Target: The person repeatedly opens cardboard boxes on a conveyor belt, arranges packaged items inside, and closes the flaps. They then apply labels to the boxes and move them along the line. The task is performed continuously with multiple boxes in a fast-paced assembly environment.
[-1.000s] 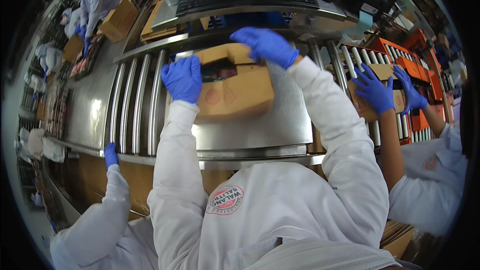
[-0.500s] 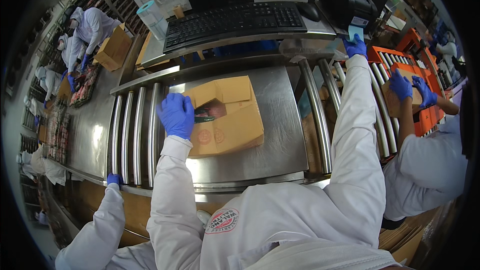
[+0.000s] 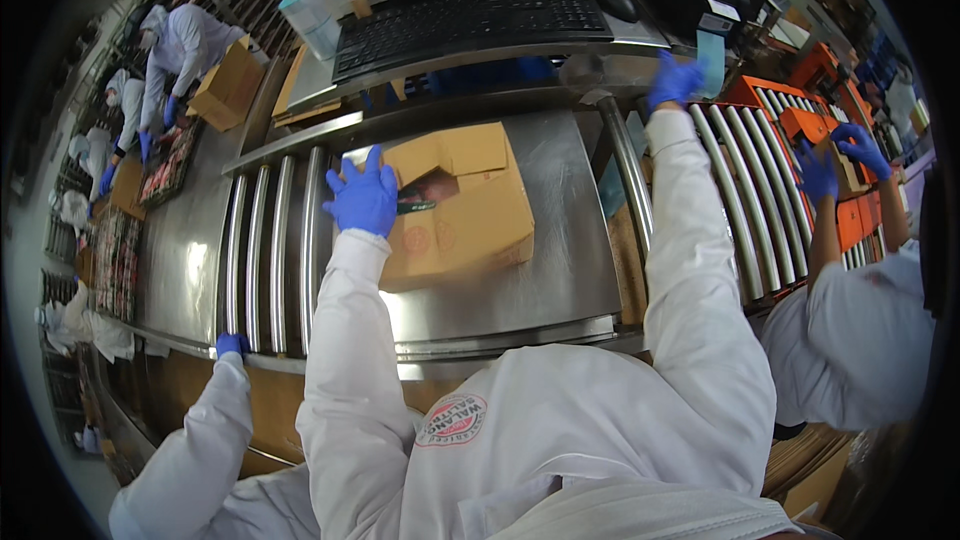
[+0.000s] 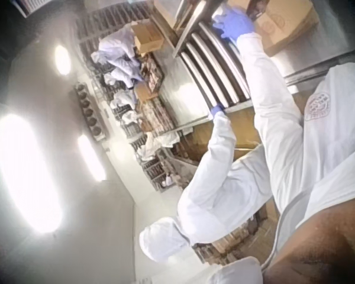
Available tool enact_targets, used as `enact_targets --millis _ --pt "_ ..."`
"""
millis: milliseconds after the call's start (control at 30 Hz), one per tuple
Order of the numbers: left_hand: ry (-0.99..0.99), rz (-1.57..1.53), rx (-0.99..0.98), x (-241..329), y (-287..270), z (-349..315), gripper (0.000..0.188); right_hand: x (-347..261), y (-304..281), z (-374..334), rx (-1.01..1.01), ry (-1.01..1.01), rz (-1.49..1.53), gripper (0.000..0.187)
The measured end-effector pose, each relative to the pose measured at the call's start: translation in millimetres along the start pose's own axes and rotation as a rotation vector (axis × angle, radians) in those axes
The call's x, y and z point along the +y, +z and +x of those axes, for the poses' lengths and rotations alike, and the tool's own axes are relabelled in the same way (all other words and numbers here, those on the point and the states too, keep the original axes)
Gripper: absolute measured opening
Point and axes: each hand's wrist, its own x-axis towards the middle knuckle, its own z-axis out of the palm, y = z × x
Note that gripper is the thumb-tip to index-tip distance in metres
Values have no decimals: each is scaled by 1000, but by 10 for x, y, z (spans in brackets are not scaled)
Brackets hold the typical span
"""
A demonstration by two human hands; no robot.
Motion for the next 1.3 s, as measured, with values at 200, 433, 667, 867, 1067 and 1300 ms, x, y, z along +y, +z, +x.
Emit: enact_targets --millis 200,433,667,867,1067,1300 --pt "125 -59 275 -268 228 -40 44 -2063 -1013 -2436 -834 -980 229 59" --pt "323 -456 218 -442 66 -84 41 -1985 -875 -2457 -1173 -841 -114 60" --pt "345 -1368 -73 -969 168 -412 56 -2042 -886 -2344 -1426 -830 -180 56" --pt "204 -1914 -197 -921 341 -806 71 -1933 -1487 -2369 -1085 -864 -29 54" --pt "-33 -2048 -271 -82 176 -1754 69 -1593 -2331 -1632 -1209 -601 230 64" --pt "352 -1605 -174 1222 164 -1890 56 -1654 -2989 -1099 -1187 -641 432 59"
